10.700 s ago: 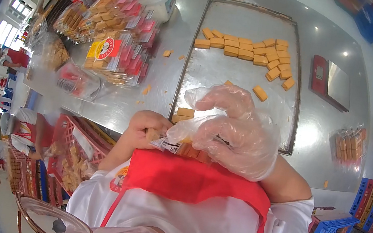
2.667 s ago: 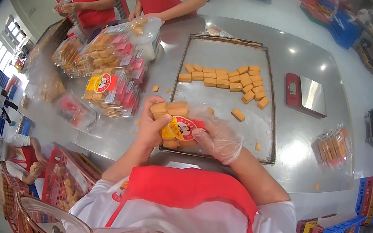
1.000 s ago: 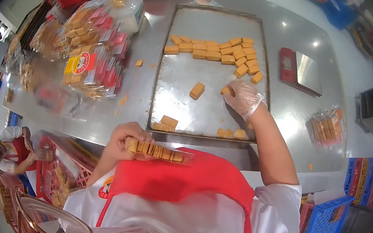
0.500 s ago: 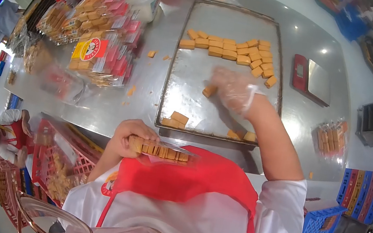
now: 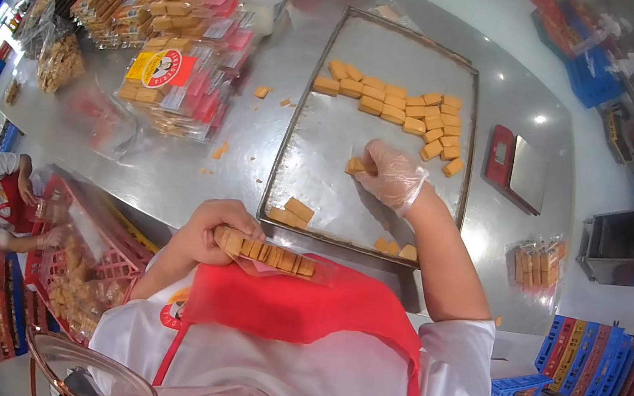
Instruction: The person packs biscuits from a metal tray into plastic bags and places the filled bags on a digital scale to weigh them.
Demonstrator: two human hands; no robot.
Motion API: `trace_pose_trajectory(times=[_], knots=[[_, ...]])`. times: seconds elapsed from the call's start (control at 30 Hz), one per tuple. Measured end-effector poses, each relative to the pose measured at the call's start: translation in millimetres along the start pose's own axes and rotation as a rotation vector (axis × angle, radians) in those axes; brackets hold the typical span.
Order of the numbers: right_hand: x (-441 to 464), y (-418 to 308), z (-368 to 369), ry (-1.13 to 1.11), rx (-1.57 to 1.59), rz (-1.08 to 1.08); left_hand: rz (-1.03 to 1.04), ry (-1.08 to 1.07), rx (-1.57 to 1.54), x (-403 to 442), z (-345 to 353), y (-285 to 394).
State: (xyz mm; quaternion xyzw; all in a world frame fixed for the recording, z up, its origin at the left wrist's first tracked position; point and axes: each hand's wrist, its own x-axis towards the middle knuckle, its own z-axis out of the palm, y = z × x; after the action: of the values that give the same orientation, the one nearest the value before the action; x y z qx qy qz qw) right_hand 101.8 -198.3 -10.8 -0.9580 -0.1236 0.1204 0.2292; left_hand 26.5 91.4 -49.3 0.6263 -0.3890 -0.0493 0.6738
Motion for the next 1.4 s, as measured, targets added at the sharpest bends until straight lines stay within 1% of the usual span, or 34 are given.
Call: trace_pose_trajectory(times=[0.13,0.23,0.27,0.33,0.37,0.47,0.5,0.53,0.57,0.63,0.7,0.8,0.9,1.0,1.07,1.1,1.2,1.3,1.33,1.4], knots=[[-2.6,8.2,1.0,0.170,0.025,-0.119,-0.018,0.005,0.024,-0.5,0.3,1.2],[2.2,6.8,-18.2,0.179,0.045,0.072,0.007,0.004,0.105,-0.7,-1.0,4.6],[3.6,4.5,-21.0,0.179,-0.090,0.077,-0.005,0.025,0.086,-1.3,-0.3,5.3],[2.2,9.6,-15.0,0.197,-0.182,-0.007,-0.026,0.064,0.052,-3.4,2.6,5.2],[4.7,11.9,-11.5,0.208,-0.228,-0.058,-0.039,0.051,0.066,-3.4,2.8,6.1],[-0.1,17.5,0.4,0.478,-0.316,-0.236,-0.065,0.033,0.187,-7.5,-3.9,7.7],[-0.6,11.5,-0.7,0.303,-0.366,-0.185,-0.039,0.063,0.203,-10.3,-3.5,2.3],[-4.2,4.8,-2.3,0.137,-0.424,-0.137,-0.038,0.029,0.239,-5.7,-5.4,9.5],[-9.7,0.3,0.6,0.097,-0.294,-0.150,-0.044,0.013,0.266,-7.9,-7.3,8.1],[-4.6,21.6,26.7,0.257,-0.373,-0.412,-0.097,-0.017,0.267,-6.2,-11.3,14.2],[-13.8,-5.0,18.1,0.120,-0.304,-0.186,-0.073,0.021,0.252,-4.5,-13.2,15.2],[-17.7,-13.5,13.4,0.017,-0.207,-0.071,-0.053,0.005,0.351,2.2,-18.0,23.2],[-34.3,-24.1,1.6,0.316,0.052,-0.381,-0.003,-0.008,0.311,4.6,-20.6,19.7],[-51.2,-54.2,-20.2,0.466,0.141,-0.507,-0.031,0.006,0.205,6.9,-16.7,16.5],[-69.4,-76.1,-29.7,0.468,0.273,-0.522,-0.111,0.068,0.176,4.8,-12.2,18.9],[-76.9,-82.1,-33.2,0.466,0.336,-0.526,-0.153,0.101,0.156,4.3,-10.8,19.7],[-84.9,-84.0,-47.6,0.125,0.148,-0.729,-0.253,0.207,0.163,3.5,-5.5,16.5],[-88.8,-89.7,-52.4,0.023,-0.083,-0.666,-0.282,0.212,0.312,11.8,-3.3,25.8],[-86.2,-86.7,-48.1,0.011,-0.084,-0.623,-0.294,0.199,0.347,10.8,-4.1,25.0],[-80.6,-75.5,-34.2,0.028,-0.044,-0.570,-0.306,0.167,0.216,10.4,-3.3,24.1]])
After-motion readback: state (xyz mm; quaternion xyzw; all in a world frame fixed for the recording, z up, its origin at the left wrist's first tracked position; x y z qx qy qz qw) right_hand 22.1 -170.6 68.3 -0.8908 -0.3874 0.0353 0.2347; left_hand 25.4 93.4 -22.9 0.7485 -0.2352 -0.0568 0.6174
